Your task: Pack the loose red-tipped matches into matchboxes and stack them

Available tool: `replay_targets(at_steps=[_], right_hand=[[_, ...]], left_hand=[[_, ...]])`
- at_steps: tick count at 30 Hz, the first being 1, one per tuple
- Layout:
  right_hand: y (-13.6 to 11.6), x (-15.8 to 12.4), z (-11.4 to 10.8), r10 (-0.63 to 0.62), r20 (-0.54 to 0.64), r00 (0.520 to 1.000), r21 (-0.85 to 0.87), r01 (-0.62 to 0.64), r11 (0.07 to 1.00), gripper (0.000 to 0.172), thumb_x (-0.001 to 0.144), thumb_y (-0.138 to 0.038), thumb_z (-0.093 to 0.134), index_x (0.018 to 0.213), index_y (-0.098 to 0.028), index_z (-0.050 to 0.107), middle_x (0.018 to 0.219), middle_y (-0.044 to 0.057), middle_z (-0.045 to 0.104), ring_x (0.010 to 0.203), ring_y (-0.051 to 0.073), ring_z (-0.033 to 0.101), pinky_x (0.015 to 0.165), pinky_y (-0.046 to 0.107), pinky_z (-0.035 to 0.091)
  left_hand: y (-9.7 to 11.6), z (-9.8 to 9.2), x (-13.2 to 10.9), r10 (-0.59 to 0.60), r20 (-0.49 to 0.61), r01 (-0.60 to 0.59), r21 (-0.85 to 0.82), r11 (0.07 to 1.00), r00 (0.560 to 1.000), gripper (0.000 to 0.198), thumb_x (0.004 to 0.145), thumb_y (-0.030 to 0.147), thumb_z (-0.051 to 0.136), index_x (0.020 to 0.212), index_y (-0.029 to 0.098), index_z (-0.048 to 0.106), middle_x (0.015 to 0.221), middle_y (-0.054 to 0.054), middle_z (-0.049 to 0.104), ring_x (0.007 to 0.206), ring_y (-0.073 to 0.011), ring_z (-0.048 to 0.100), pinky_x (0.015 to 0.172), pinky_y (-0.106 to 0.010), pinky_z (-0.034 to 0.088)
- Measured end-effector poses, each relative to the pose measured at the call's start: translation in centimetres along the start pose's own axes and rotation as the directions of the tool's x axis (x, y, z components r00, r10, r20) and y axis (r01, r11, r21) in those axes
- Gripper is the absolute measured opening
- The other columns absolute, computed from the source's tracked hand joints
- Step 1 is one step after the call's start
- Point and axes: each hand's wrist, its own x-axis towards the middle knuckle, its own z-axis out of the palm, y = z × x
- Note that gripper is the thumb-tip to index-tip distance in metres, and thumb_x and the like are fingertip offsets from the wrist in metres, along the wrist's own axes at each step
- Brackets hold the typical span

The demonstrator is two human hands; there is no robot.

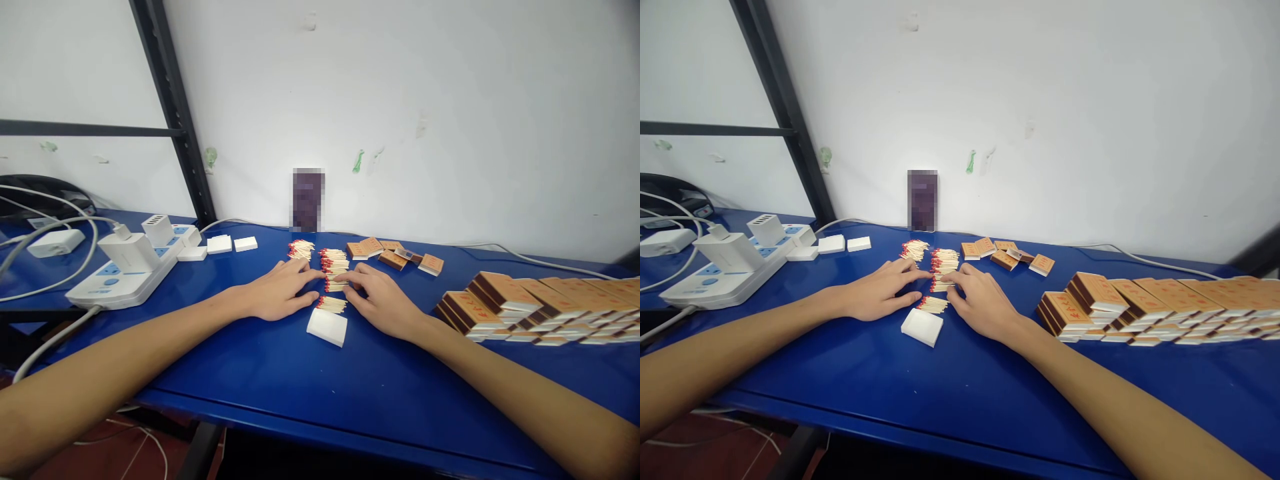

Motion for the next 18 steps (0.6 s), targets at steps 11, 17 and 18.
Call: replay_targets(at_steps=[11, 17, 18], right_hand=[[-0.18, -0.14, -0.08, -0.075, -0.033, 0.997, 0.076, 0.078, 0.994, 0.024, 0.092, -0.022, 0.046, 0.102, -0.021, 0.067, 0.085, 0.003, 0.055, 0.071, 0.015, 0.052, 0.064, 0.029, 0.038], [-0.38, -0.25, -0.07, -0.108, -0.019, 0.994, 0.091, 0.109, 0.99, 0.021, 0.09, -0.02, 0.049, 0.098, -0.022, 0.068, 0.084, 0.002, 0.055, 0.071, 0.014, 0.052, 0.064, 0.027, 0.038], [-0.38, -0.25, -0.07, -0.106, -0.017, 0.994, 0.09, 0.107, 0.99, 0.021, 0.09, -0.02, 0.049, 0.098, -0.022, 0.068, 0.083, 0.002, 0.055, 0.071, 0.014, 0.052, 0.064, 0.027, 0.038]], left_hand=[[-0.02, -0.04, -0.08, 0.018, -0.012, -0.018, -0.002, 1.0, 1.0, 0.045, 0.098, 0.044, 0.033, 0.137, 0.025, 0.043, 0.105, -0.008, 0.051, 0.098, -0.0235, 0.047, 0.085, -0.038, 0.037], [0.17, -0.17, -0.04, 0.012, 0.003, -0.012, 0.02, 1.0, 1.0, 0.043, 0.098, 0.041, 0.033, 0.136, 0.025, 0.043, 0.105, -0.008, 0.051, 0.099, -0.0238, 0.047, 0.085, -0.039, 0.036], [0.17, -0.18, -0.05, 0.011, 0.006, -0.011, 0.023, 1.0, 1.0, 0.043, 0.098, 0.041, 0.033, 0.136, 0.025, 0.043, 0.105, -0.008, 0.05, 0.099, -0.0238, 0.047, 0.085, -0.039, 0.036]])
